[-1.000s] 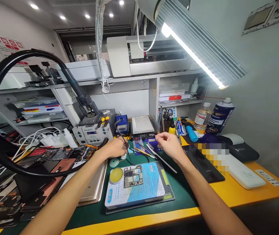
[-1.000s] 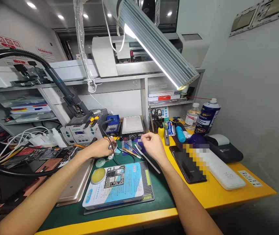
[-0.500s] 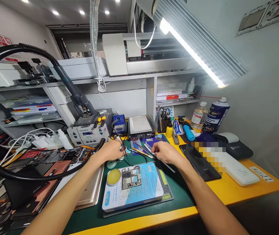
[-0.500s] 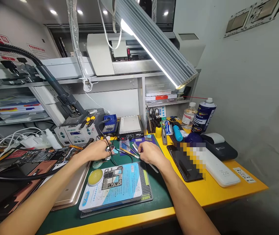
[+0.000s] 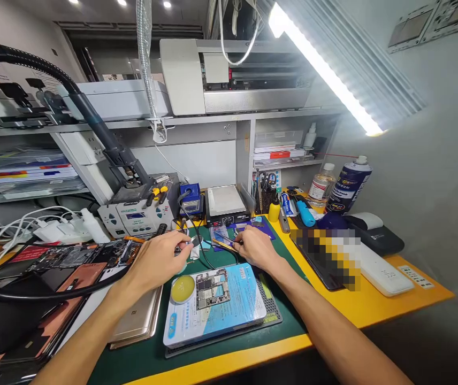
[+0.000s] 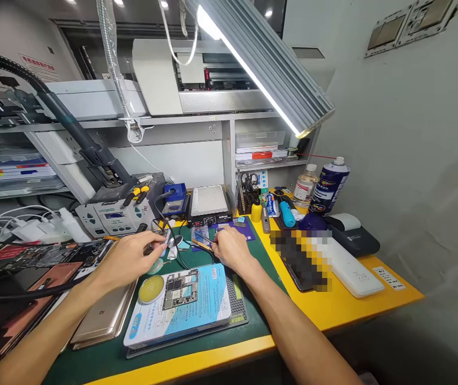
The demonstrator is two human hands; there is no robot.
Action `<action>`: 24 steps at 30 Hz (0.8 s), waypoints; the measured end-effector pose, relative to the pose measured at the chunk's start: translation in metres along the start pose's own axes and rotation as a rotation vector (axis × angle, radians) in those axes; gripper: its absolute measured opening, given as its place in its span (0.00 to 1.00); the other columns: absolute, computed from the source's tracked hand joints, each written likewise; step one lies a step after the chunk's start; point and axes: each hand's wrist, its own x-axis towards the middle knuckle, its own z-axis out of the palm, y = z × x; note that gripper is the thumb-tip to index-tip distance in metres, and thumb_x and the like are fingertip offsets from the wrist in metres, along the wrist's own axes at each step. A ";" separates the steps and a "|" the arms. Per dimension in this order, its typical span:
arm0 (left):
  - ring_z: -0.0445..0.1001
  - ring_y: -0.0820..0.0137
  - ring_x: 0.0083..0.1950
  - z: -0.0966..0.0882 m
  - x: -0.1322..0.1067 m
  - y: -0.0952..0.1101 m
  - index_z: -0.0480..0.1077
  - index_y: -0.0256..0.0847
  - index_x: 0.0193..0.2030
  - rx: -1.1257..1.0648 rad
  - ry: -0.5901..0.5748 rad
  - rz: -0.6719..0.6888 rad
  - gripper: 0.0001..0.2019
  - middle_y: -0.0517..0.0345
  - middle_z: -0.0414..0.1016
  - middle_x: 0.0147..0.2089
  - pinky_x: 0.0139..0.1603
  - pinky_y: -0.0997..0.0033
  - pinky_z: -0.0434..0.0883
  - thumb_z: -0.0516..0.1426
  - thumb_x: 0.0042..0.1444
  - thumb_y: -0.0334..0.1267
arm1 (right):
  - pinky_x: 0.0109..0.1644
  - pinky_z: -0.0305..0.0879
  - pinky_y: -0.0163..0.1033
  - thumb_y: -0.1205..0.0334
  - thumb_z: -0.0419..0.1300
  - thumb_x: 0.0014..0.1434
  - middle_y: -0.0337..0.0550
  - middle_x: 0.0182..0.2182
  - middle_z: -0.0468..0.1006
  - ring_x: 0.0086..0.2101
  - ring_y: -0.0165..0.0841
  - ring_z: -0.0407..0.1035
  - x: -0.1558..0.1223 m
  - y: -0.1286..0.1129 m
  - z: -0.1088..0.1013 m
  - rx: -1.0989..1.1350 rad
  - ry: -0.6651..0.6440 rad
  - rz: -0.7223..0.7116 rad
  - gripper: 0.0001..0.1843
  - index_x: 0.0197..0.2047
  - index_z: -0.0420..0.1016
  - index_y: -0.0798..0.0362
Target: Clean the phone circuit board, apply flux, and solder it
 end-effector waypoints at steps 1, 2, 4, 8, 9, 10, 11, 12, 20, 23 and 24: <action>0.79 0.67 0.43 0.000 -0.002 0.000 0.76 0.39 0.47 -0.040 0.048 0.013 0.11 0.56 0.80 0.44 0.48 0.59 0.77 0.60 0.69 0.44 | 0.57 0.72 0.55 0.58 0.65 0.69 0.50 0.55 0.78 0.53 0.43 0.74 0.002 -0.001 0.000 0.079 0.008 0.019 0.13 0.54 0.78 0.54; 0.78 0.68 0.40 0.000 -0.004 0.000 0.77 0.39 0.45 -0.078 0.098 0.027 0.10 0.57 0.79 0.41 0.45 0.62 0.77 0.59 0.69 0.43 | 0.55 0.74 0.53 0.57 0.65 0.69 0.49 0.54 0.78 0.51 0.42 0.75 0.003 -0.002 -0.002 0.169 0.017 0.040 0.13 0.53 0.78 0.55; 0.73 0.71 0.32 -0.001 -0.008 0.001 0.77 0.40 0.42 -0.150 0.200 0.054 0.11 0.60 0.77 0.34 0.37 0.68 0.73 0.56 0.70 0.42 | 0.50 0.76 0.49 0.56 0.65 0.69 0.46 0.49 0.80 0.46 0.40 0.76 0.003 -0.006 -0.009 0.381 0.031 0.074 0.13 0.49 0.79 0.56; 0.67 0.73 0.26 -0.002 -0.021 0.016 0.77 0.41 0.41 -0.261 0.328 0.148 0.12 0.63 0.72 0.28 0.27 0.73 0.69 0.54 0.71 0.41 | 0.42 0.75 0.40 0.52 0.63 0.69 0.43 0.40 0.81 0.36 0.32 0.76 -0.009 -0.018 -0.026 0.884 -0.053 0.081 0.14 0.43 0.77 0.55; 0.69 0.73 0.26 -0.001 -0.024 0.022 0.77 0.42 0.42 -0.274 0.342 0.185 0.11 0.62 0.73 0.29 0.27 0.73 0.70 0.55 0.70 0.41 | 0.44 0.75 0.38 0.51 0.64 0.68 0.41 0.40 0.81 0.37 0.30 0.76 -0.014 -0.021 -0.028 1.004 -0.106 0.078 0.13 0.42 0.77 0.54; 0.71 0.73 0.27 -0.001 -0.027 0.028 0.77 0.42 0.44 -0.278 0.366 0.220 0.10 0.61 0.75 0.31 0.27 0.74 0.71 0.55 0.70 0.39 | 0.45 0.74 0.37 0.51 0.66 0.65 0.40 0.38 0.81 0.36 0.28 0.75 -0.018 -0.026 -0.029 1.110 -0.166 0.083 0.13 0.40 0.77 0.53; 0.73 0.72 0.30 0.000 -0.030 0.034 0.77 0.41 0.47 -0.270 0.397 0.256 0.09 0.58 0.77 0.34 0.28 0.73 0.73 0.55 0.70 0.38 | 0.44 0.74 0.35 0.51 0.69 0.63 0.39 0.35 0.80 0.34 0.27 0.74 -0.022 -0.030 -0.028 1.200 -0.235 0.096 0.14 0.38 0.76 0.53; 0.77 0.69 0.36 0.001 -0.031 0.038 0.76 0.41 0.51 -0.251 0.433 0.292 0.09 0.53 0.80 0.41 0.32 0.72 0.76 0.56 0.69 0.36 | 0.43 0.74 0.34 0.51 0.71 0.60 0.37 0.32 0.79 0.32 0.26 0.73 -0.025 -0.034 -0.026 1.274 -0.311 0.116 0.15 0.36 0.76 0.53; 0.78 0.54 0.61 0.007 -0.030 0.037 0.75 0.49 0.61 -0.139 0.390 0.554 0.21 0.53 0.84 0.54 0.75 0.32 0.59 0.58 0.64 0.27 | 0.29 0.74 0.39 0.62 0.75 0.53 0.35 0.18 0.71 0.16 0.24 0.61 -0.040 -0.046 -0.011 1.425 -0.834 0.206 0.13 0.30 0.76 0.60; 0.83 0.63 0.39 0.002 -0.033 0.042 0.78 0.43 0.54 -0.277 0.325 0.467 0.14 0.52 0.85 0.38 0.52 0.55 0.81 0.54 0.68 0.30 | 0.30 0.75 0.41 0.59 0.72 0.57 0.38 0.17 0.73 0.17 0.29 0.67 -0.043 -0.045 -0.013 1.441 -0.763 0.129 0.13 0.33 0.80 0.62; 0.82 0.65 0.34 0.000 -0.035 0.047 0.77 0.42 0.52 -0.315 0.315 0.424 0.13 0.53 0.84 0.36 0.41 0.64 0.81 0.52 0.70 0.31 | 0.31 0.75 0.40 0.59 0.72 0.57 0.39 0.20 0.76 0.19 0.29 0.69 -0.046 -0.046 -0.015 1.464 -0.693 0.088 0.12 0.35 0.82 0.61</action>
